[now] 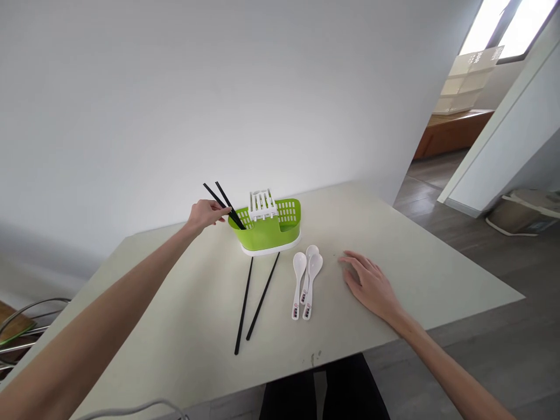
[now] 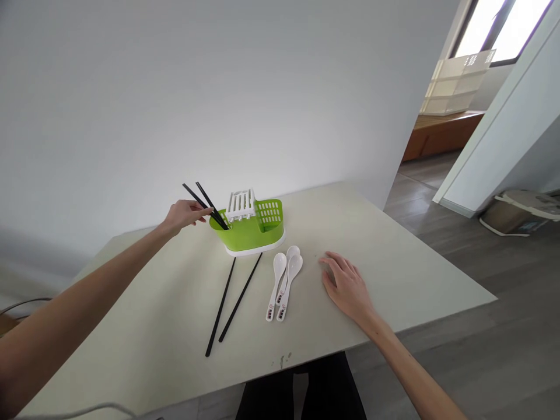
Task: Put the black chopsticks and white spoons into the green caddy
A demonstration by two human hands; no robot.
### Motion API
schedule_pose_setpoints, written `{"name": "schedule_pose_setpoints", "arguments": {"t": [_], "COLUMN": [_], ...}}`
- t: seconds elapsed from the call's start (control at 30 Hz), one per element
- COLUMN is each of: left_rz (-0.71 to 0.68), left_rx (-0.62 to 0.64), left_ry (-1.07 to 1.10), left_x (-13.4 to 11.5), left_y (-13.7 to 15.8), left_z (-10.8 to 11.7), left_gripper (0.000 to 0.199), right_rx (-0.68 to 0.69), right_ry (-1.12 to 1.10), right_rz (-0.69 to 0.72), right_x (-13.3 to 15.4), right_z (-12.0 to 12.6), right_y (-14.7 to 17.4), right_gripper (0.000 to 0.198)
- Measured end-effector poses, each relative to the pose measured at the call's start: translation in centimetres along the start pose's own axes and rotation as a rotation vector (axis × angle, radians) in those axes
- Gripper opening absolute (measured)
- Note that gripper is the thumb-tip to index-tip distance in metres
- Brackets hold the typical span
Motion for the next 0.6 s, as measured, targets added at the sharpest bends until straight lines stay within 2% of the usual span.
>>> {"name": "schedule_pose_setpoints", "arguments": {"t": [0.17, 0.33, 0.43, 0.5, 0.6], "left_rz": [0.031, -0.005, -0.036, -0.060, -0.069], "left_rx": [0.008, -0.017, -0.055, -0.173, -0.436], "left_ry": [-0.171, -0.170, -0.065, 0.045, 0.142], "left_x": [0.1, 0.2, 0.5, 0.9, 1.9], "left_y": [-0.7, -0.5, 0.5, 1.7, 4.8], "left_z": [-1.0, -1.7, -1.9, -1.9, -2.2], "left_gripper": [0.031, 0.033, 0.039, 0.042, 0.041], "right_rx": [0.011, 0.020, 0.028, 0.031, 0.034], "right_ry": [0.004, 0.012, 0.007, 0.003, 0.004], "right_rz": [0.000, -0.006, -0.009, -0.022, -0.030], "right_x": [-0.1, -0.2, 0.0, 0.1, 0.2], "right_z": [-0.1, -0.1, 0.1, 0.2, 0.3], "right_y": [0.0, 0.0, 0.1, 0.1, 0.0], "right_gripper": [0.035, 0.035, 0.035, 0.035, 0.036]}}
Point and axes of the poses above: each hand's wrist, its own y-axis away from the middle knuckle, its own z-axis out of the back of the hand, x = y × z, the point moved 1 cm from there along -y, towards the middle knuckle, and after that the axes turned 8 degrees about -z, right-handed, at the moved point
